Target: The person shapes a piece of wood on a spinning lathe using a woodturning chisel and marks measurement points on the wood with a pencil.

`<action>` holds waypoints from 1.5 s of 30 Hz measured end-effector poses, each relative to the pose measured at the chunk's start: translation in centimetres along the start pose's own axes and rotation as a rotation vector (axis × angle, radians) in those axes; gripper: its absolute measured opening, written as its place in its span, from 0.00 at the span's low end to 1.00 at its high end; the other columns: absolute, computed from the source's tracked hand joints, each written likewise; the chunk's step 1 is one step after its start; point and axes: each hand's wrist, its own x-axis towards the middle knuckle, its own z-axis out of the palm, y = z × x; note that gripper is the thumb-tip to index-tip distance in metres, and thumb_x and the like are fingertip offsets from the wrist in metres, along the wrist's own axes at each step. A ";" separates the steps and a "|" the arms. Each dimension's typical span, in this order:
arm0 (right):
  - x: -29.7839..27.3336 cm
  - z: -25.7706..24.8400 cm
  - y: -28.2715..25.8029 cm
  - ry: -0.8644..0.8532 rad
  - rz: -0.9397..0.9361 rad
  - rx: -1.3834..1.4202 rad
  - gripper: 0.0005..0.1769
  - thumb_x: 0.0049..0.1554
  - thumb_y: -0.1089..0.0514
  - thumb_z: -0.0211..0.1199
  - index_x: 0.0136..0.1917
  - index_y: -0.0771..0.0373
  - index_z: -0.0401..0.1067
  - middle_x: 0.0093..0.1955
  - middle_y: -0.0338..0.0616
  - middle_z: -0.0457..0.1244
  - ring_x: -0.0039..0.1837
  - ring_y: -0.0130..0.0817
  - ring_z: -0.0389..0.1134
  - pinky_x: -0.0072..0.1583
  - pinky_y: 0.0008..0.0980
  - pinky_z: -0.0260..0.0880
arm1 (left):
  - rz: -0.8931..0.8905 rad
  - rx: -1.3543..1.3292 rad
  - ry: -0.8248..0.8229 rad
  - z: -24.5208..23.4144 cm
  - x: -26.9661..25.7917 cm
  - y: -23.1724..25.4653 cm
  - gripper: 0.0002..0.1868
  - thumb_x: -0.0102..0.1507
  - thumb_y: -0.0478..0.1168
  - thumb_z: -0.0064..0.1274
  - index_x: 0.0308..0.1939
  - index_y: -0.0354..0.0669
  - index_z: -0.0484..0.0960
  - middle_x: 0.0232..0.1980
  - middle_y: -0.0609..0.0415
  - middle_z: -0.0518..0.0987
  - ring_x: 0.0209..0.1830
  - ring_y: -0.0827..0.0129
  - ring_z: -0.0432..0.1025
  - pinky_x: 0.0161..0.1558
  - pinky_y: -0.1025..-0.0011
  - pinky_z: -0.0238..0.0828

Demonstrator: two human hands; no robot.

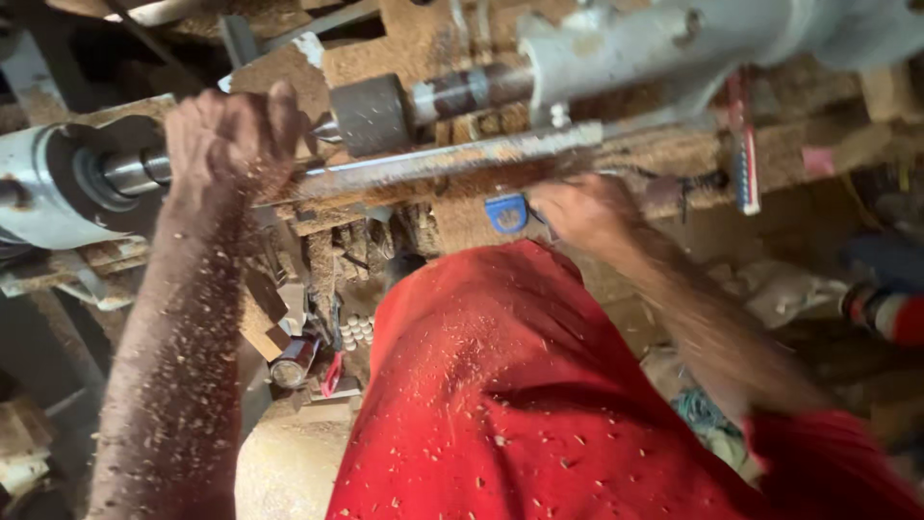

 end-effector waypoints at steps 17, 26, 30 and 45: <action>3.3 7.3 2.2 -0.080 -0.112 -0.778 0.04 0.53 0.59 0.59 0.43 0.57 0.73 0.34 0.45 0.68 0.37 0.39 0.73 0.38 0.42 0.72 | 0.368 0.225 0.362 0.7 0.4 -2.9 0.15 0.74 0.42 0.39 0.35 0.44 0.76 0.14 0.63 0.62 0.07 0.77 0.54 0.07 0.73 0.46; 2.1 4.8 -3.6 -0.089 -0.050 -0.765 0.11 0.63 0.56 0.50 0.53 0.62 0.70 0.30 0.46 0.66 0.31 0.37 0.68 0.34 0.39 0.69 | 0.400 0.254 0.517 -0.3 -1.7 -5.0 0.28 0.78 0.50 0.28 0.38 0.44 0.84 0.14 0.66 0.58 0.10 0.78 0.48 0.10 0.73 0.44; 1.1 7.1 -7.0 0.023 -0.200 -0.850 0.20 0.57 0.51 0.53 0.60 0.60 0.68 0.50 0.51 0.70 0.51 0.44 0.71 0.51 0.42 0.72 | 0.046 -0.066 0.038 -0.2 -2.3 -5.4 0.36 0.76 0.60 0.30 0.18 0.48 0.71 0.11 0.62 0.60 0.08 0.72 0.49 0.11 0.67 0.47; 1.4 9.7 -9.9 0.046 -0.001 -0.963 0.21 0.64 0.53 0.56 0.70 0.53 0.67 0.57 0.47 0.70 0.61 0.45 0.70 0.54 0.43 0.70 | -0.170 -0.091 0.089 -0.2 -2.7 -5.5 0.33 0.75 0.59 0.34 0.24 0.44 0.79 0.22 0.48 0.77 0.19 0.61 0.69 0.25 0.57 0.67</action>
